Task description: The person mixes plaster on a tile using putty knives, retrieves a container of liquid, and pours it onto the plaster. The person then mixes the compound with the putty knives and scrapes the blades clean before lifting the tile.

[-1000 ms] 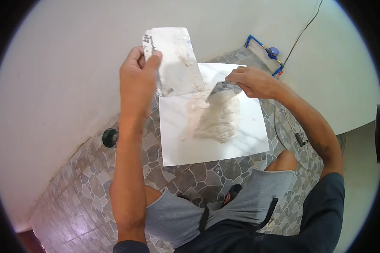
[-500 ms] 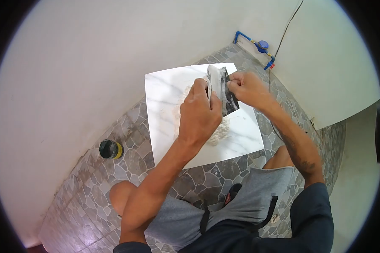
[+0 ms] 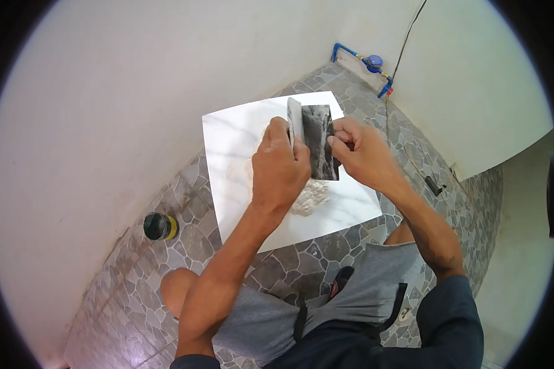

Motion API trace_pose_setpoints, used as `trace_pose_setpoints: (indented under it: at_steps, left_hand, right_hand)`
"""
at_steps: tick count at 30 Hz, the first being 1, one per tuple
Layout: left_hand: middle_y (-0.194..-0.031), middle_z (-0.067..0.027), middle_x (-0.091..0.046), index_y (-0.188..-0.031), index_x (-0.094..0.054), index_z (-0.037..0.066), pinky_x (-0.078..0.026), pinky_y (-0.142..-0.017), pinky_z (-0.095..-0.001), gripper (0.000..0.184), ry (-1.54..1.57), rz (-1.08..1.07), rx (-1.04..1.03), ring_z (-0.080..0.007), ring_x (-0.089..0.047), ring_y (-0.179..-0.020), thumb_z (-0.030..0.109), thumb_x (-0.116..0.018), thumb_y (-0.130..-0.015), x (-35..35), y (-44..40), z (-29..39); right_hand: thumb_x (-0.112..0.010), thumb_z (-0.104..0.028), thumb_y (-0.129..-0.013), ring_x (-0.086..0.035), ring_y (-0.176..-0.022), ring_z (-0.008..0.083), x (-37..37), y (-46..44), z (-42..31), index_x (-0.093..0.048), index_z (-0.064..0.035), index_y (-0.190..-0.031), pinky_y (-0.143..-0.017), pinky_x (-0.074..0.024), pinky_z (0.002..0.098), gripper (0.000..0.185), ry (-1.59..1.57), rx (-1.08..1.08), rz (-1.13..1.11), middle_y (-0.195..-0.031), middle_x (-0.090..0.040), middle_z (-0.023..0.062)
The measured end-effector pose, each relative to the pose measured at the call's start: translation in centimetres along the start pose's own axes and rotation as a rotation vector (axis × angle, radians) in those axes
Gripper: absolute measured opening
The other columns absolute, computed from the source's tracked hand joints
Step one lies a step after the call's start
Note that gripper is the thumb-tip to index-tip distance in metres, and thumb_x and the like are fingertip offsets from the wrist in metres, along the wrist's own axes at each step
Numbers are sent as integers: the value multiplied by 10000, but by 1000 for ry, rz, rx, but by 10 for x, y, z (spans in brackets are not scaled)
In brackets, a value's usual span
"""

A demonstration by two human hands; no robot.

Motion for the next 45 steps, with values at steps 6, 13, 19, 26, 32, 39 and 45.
trace_pose_setpoints:
  at_steps: [6,13,19,26,32,39,45]
  left_hand:
    - [-897,-229,-668,-1047,-553,-28,-511,-667,-462,181,-59,-10,-17,-368,-661,-711,101,-607,-932,14,-6,-10]
    - [-975,-147,-697,-1109,-650,6,-557,-665,-338,210,-83,-96,-187,-260,-707,-775,65,-695,-912,37,-7,-18]
    - [-974,-71,-699,-1058,-713,100,-564,-674,-371,211,-160,-215,-401,-287,-698,-791,23,-729,-863,56,-8,-22]
    - [-980,-38,-707,-1070,-734,164,-569,-619,-332,340,-216,-242,-494,-233,-704,-778,-31,-763,-793,65,0,-18]
    - [-1002,-46,-713,-1087,-733,163,-582,-635,-316,444,-237,-236,-645,-234,-713,-807,-84,-756,-720,66,3,-12]
    - [-1020,-112,-713,-1087,-728,121,-601,-717,-324,442,-124,-178,-694,-260,-725,-874,-107,-751,-709,69,5,2]
    - [-926,-109,-702,-1060,-699,40,-563,-673,-311,324,27,-49,-606,-222,-695,-800,-120,-726,-779,73,-3,6]
  right_hand:
    - [-630,-111,-903,-500,-598,137,35,10,25,-641,12,-1006,-600,-439,328,161,-60,-3,33,-639,-550,94]
    - [-607,-81,-940,-611,-676,145,70,13,39,-657,-2,-1105,-668,-492,302,190,-26,37,233,-801,-683,135]
    - [-620,-38,-921,-682,-741,280,78,26,15,-663,-7,-1123,-702,-530,333,209,197,281,261,-879,-714,167]
    - [-594,112,-829,-688,-840,291,84,42,19,-676,-24,-1100,-755,-532,337,314,330,557,119,-958,-710,131]
    - [-602,135,-781,-685,-929,304,77,41,23,-659,-42,-1081,-815,-538,388,353,297,710,31,-1020,-713,109]
    - [-620,121,-785,-677,-912,305,51,7,36,-652,-55,-1124,-793,-535,399,383,259,694,-43,-1016,-709,114]
    - [-623,42,-861,-679,-858,344,27,-16,45,-653,-57,-1123,-747,-544,429,282,233,558,-75,-945,-711,137]
Point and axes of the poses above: each hand's wrist, its own y-axis away from the middle knuckle, its own x-axis out of the back of the hand, z = x × y, the point moved 2 cm from there along -y, towards the middle knuckle
